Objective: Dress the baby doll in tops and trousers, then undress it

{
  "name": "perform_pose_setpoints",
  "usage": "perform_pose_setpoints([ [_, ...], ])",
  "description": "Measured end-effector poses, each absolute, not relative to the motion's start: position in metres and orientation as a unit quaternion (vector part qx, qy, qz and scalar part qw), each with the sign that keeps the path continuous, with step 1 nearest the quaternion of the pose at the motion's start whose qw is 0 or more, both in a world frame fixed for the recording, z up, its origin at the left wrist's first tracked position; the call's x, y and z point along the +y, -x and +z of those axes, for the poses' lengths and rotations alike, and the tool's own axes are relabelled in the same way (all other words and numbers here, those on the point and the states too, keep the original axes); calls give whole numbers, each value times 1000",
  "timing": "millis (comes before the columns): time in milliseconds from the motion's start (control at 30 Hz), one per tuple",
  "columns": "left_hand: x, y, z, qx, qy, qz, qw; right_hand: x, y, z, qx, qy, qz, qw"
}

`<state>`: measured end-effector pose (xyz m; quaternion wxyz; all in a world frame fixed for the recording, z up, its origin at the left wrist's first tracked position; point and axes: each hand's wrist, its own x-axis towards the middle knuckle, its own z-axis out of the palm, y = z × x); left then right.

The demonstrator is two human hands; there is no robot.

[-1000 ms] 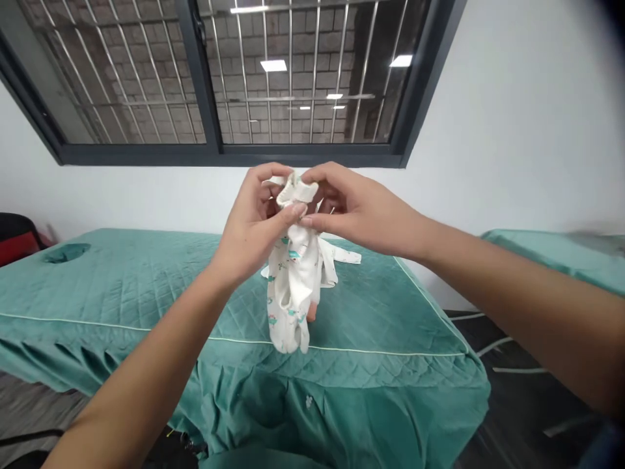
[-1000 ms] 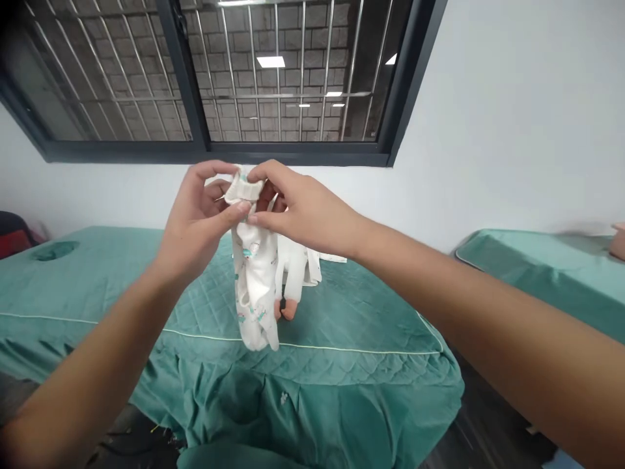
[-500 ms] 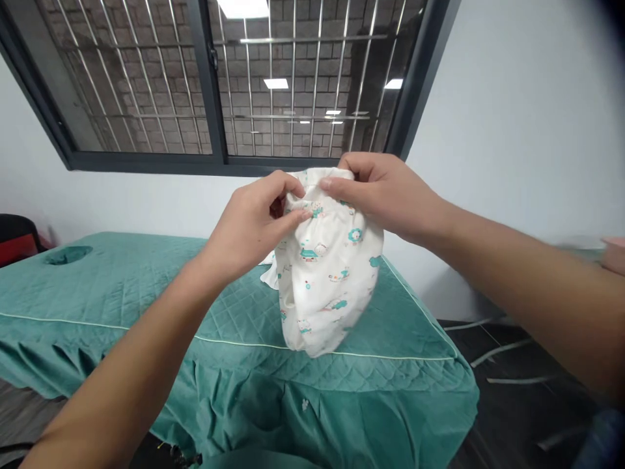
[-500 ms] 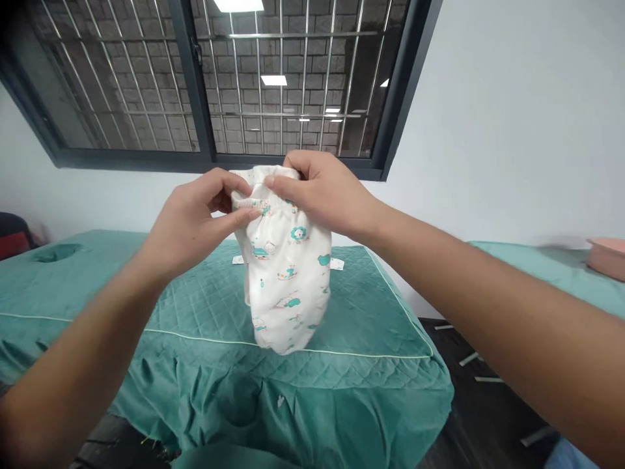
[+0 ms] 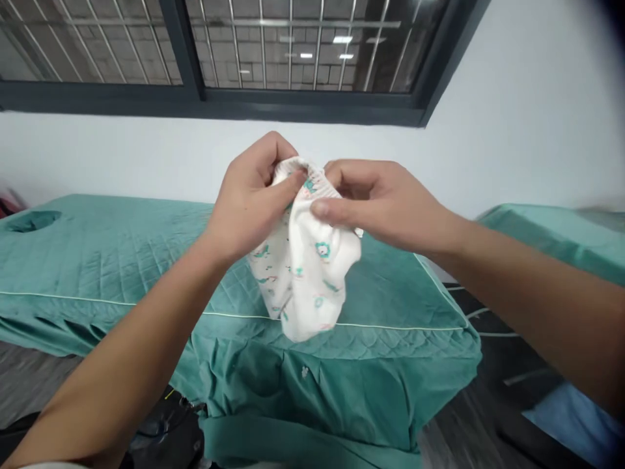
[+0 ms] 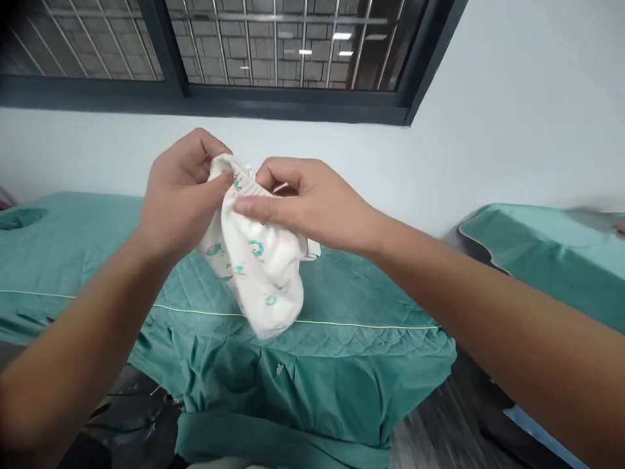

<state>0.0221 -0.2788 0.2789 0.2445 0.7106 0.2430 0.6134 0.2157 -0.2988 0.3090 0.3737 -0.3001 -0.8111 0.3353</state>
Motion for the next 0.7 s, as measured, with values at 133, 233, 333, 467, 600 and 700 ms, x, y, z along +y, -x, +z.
perform_pose_setpoints([
  [133,-259,-15,254,305,-663,519,445,-274,-214,271,-780,324,410,346],
  [233,-241,2,226,375,-600,420,568,-251,-213,239,-769,346,409,349],
  [333,-223,16,198,360,-570,415,611,-233,-212,209,-753,373,416,348],
  [467,-206,10,174,280,-530,427,677,-211,-210,180,-676,386,470,415],
  [600,-199,-11,160,241,-494,395,736,-193,-210,171,-607,372,518,474],
  [700,-198,-16,155,265,-522,319,745,-188,-214,177,-589,350,533,497],
])
